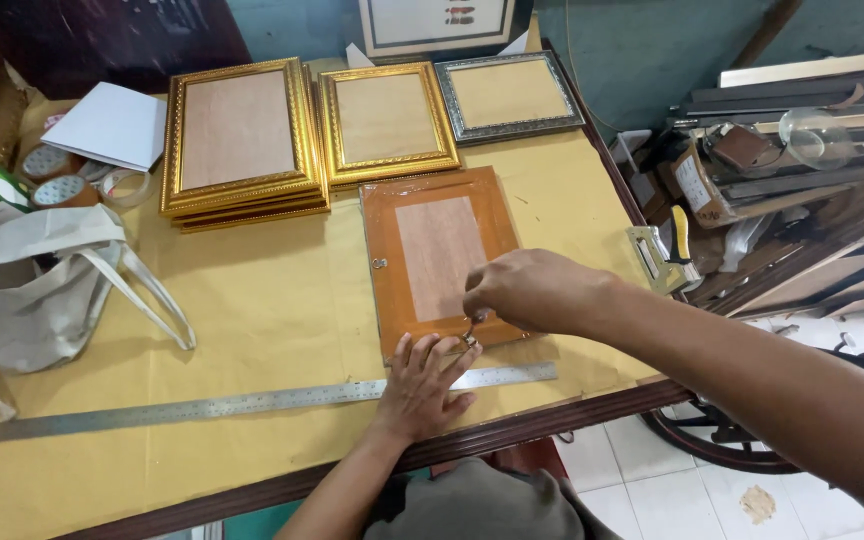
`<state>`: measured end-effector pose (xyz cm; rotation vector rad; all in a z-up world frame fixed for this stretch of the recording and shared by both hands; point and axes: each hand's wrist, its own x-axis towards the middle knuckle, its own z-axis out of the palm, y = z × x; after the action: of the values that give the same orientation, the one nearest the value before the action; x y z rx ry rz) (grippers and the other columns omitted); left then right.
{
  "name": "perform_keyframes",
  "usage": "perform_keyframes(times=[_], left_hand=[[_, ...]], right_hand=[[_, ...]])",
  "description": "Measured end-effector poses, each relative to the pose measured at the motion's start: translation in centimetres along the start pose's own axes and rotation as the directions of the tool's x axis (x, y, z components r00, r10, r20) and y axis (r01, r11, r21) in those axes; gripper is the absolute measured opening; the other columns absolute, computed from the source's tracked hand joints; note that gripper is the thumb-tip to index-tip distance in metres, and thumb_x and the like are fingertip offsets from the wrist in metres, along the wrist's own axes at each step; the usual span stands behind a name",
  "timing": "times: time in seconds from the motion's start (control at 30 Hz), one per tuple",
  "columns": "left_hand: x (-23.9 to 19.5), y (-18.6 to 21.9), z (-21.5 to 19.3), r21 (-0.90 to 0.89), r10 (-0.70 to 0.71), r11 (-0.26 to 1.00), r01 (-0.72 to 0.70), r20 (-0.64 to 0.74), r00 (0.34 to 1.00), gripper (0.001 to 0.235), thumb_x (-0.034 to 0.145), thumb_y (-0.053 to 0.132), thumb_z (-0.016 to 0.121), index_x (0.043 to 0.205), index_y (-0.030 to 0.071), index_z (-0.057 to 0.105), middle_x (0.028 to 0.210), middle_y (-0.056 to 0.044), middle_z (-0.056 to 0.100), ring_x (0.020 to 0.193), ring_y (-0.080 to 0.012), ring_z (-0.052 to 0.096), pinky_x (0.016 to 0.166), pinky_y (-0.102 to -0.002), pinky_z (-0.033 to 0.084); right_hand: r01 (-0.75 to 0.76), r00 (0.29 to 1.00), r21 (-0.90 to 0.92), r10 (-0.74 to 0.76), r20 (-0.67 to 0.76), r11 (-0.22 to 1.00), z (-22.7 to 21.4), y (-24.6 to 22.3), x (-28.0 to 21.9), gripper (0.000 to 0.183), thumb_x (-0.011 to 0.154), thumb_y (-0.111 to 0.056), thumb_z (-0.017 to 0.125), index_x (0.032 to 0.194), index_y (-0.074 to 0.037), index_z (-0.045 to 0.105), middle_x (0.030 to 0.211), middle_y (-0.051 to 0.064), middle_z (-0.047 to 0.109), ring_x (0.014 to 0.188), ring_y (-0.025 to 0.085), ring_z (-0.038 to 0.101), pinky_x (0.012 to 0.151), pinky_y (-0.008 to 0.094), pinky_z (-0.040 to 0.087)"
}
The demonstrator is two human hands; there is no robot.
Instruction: The person assembles a picture frame by securing a metal fastener to the back of a wooden frame using a screwdriver. They measure and mark the frame with a ruler, then drive the screw into the fastener to attach it.
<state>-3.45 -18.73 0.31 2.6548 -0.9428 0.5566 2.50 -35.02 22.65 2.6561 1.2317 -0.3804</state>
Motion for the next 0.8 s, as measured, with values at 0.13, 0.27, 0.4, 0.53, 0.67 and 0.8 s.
perform_keyframes(times=[0.13,0.27,0.4,0.53,0.67,0.8], left_hand=[[0.0,0.0,0.3,-0.019,-0.005,1.000,0.006,0.008,1.000,0.059,0.074,0.056,0.043,0.128,0.033,0.041,0.119,0.000,0.039,0.114,-0.0256,0.035,0.099,-0.054,0.019],[0.0,0.0,0.3,-0.025,-0.020,0.999,0.021,0.018,1.000,0.058,0.073,0.056,0.043,0.127,0.034,0.040,0.118,0.000,0.038,0.115,-0.0248,0.034,0.099,-0.054,0.018],[0.0,0.1,0.2,-0.039,-0.031,0.999,0.032,0.037,0.999,0.059,0.074,0.054,0.043,0.128,0.032,0.039,0.118,0.000,0.036,0.115,-0.0246,0.033,0.099,-0.054,0.018],[-0.1,0.1,0.3,-0.034,-0.042,0.998,0.043,0.037,0.998,0.062,0.070,0.053,0.048,0.127,0.031,0.040,0.118,-0.002,0.037,0.116,-0.0247,0.033,0.099,-0.053,0.019],[0.0,0.0,0.0,-0.065,-0.048,0.997,0.051,0.054,0.997,0.061,0.071,0.051,0.049,0.128,0.031,0.040,0.119,-0.003,0.037,0.116,-0.0253,0.035,0.099,-0.054,0.018],[-0.1,0.2,-0.3,-0.050,-0.046,0.998,0.050,0.070,0.996,0.063,0.069,0.051,0.050,0.129,0.031,0.039,0.123,-0.001,0.037,0.116,-0.0239,0.034,0.100,-0.053,0.017]], right_hand=[[0.085,0.996,-0.106,-0.086,-0.008,0.991,0.8,0.3,0.2,0.022,0.074,-0.004,0.057,0.085,-0.021,0.065,0.084,-0.002,0.064,0.076,0.025,0.064,0.066,0.037,0.054],[0.098,0.995,-0.025,-0.099,-0.029,0.995,1.9,1.2,1.1,0.019,0.074,-0.006,0.058,0.081,-0.021,0.066,0.076,-0.001,0.064,0.072,0.024,0.065,0.063,0.035,0.054],[0.002,0.998,0.058,-0.006,0.070,0.998,0.9,1.4,1.3,0.011,0.080,-0.023,0.058,0.076,-0.016,0.065,0.065,0.004,0.065,0.066,0.025,0.065,0.062,0.037,0.054],[-0.208,0.956,0.127,0.174,0.236,0.970,-0.3,0.8,1.9,0.041,0.089,-0.041,0.043,0.067,-0.014,0.064,0.043,-0.003,0.057,0.046,0.014,0.062,0.062,0.031,0.053],[-0.265,0.950,0.046,0.253,0.183,0.963,0.4,1.3,2.0,0.038,0.088,-0.038,0.041,0.076,-0.010,0.063,0.061,0.008,0.062,0.066,0.028,0.064,0.064,0.040,0.052],[-0.266,0.944,-0.005,0.261,0.202,0.964,-0.5,1.1,1.3,0.029,0.083,-0.042,0.044,0.097,-0.023,0.061,0.088,0.004,0.065,0.086,0.029,0.063,0.075,0.042,0.051]])
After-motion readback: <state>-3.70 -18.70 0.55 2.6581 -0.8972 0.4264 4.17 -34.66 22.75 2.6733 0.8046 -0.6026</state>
